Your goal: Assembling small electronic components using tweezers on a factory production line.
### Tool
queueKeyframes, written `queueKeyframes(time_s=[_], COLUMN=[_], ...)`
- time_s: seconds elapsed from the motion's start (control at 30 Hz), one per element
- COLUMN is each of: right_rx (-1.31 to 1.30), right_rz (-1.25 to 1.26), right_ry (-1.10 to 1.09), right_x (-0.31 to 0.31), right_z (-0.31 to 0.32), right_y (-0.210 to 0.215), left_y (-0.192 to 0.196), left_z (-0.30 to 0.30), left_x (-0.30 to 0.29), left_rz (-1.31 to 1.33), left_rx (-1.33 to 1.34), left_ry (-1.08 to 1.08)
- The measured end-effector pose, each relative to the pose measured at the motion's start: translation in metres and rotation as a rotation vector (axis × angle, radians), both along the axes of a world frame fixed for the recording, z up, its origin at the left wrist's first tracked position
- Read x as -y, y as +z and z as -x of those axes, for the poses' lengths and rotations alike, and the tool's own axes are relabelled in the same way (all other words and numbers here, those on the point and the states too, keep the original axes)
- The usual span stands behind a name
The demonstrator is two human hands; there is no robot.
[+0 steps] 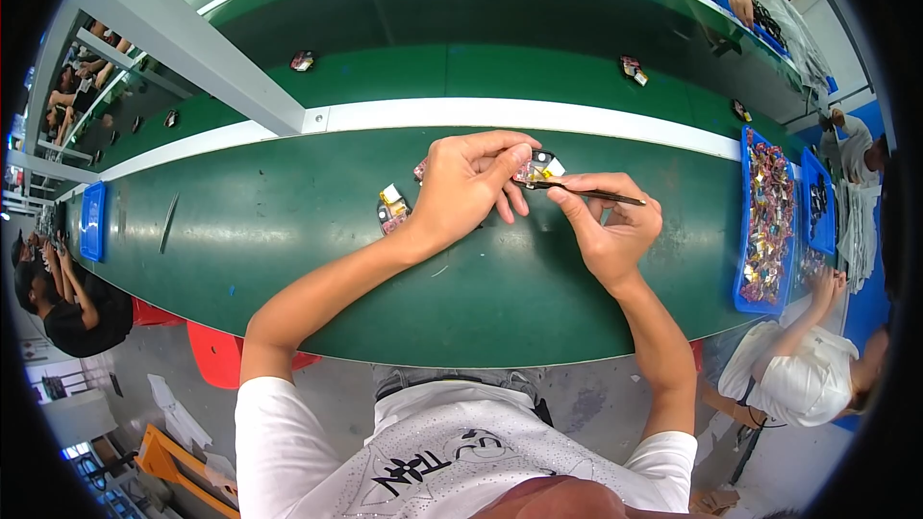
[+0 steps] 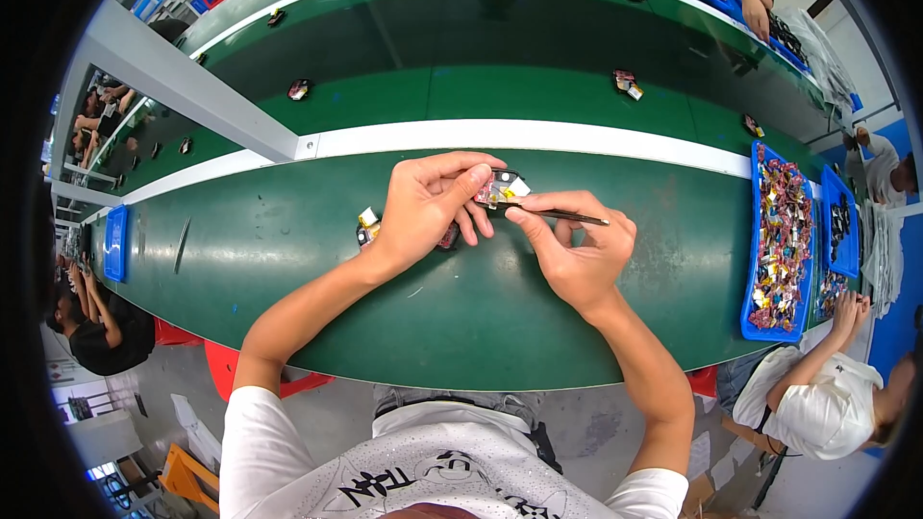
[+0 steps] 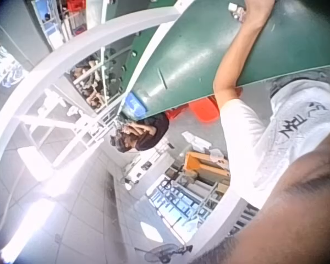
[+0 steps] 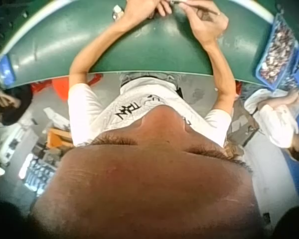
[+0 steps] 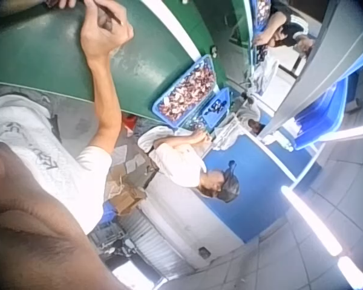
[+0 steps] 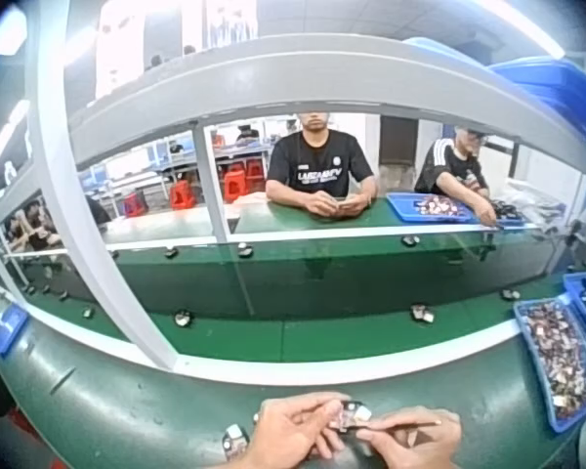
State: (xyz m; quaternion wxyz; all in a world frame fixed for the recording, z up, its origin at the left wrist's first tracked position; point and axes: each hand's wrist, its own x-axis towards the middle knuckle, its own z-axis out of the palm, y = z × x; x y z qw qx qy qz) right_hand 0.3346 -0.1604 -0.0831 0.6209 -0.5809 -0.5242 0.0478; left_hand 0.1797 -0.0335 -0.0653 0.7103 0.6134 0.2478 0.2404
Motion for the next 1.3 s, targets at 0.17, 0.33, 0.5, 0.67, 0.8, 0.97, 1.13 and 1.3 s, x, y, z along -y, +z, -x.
queueKeyframes(time_s=[0.17, 0.33, 0.5, 0.67, 0.8, 0.97, 1.13, 1.3], right_rx=[0.001, -0.030, -0.052, -0.020, 0.019, 0.074, 0.082, 0.061], right_rz=[0.004, 0.004, -0.027, -0.039, -0.080, -0.088, -0.090, -0.075], right_ry=[0.007, 0.009, 0.000, 0.037, 0.079, 0.106, 0.076, 0.058], right_x=[0.001, 0.002, 0.000, 0.000, 0.000, 0.000, -0.001, 0.000], right_z=[0.000, 0.000, 0.004, 0.003, 0.002, 0.002, 0.002, 0.001], right_y=[0.001, 0.002, 0.003, 0.004, 0.003, 0.003, 0.002, 0.003], left_y=[0.003, 0.011, 0.010, 0.009, 0.009, 0.007, 0.007, 0.008], left_z=[0.000, -0.002, 0.000, 0.000, -0.001, 0.000, -0.001, -0.001], left_x=[0.000, 0.000, -0.002, -0.003, -0.001, -0.002, -0.001, 0.000], left_rz=[-0.052, -0.130, -0.150, -0.143, -0.180, -0.157, -0.118, -0.114], left_rx=[-0.023, -0.078, -0.098, -0.101, -0.093, -0.097, -0.062, -0.081], left_ry=[0.014, 0.032, 0.045, 0.072, 0.080, 0.095, 0.106, 0.080])
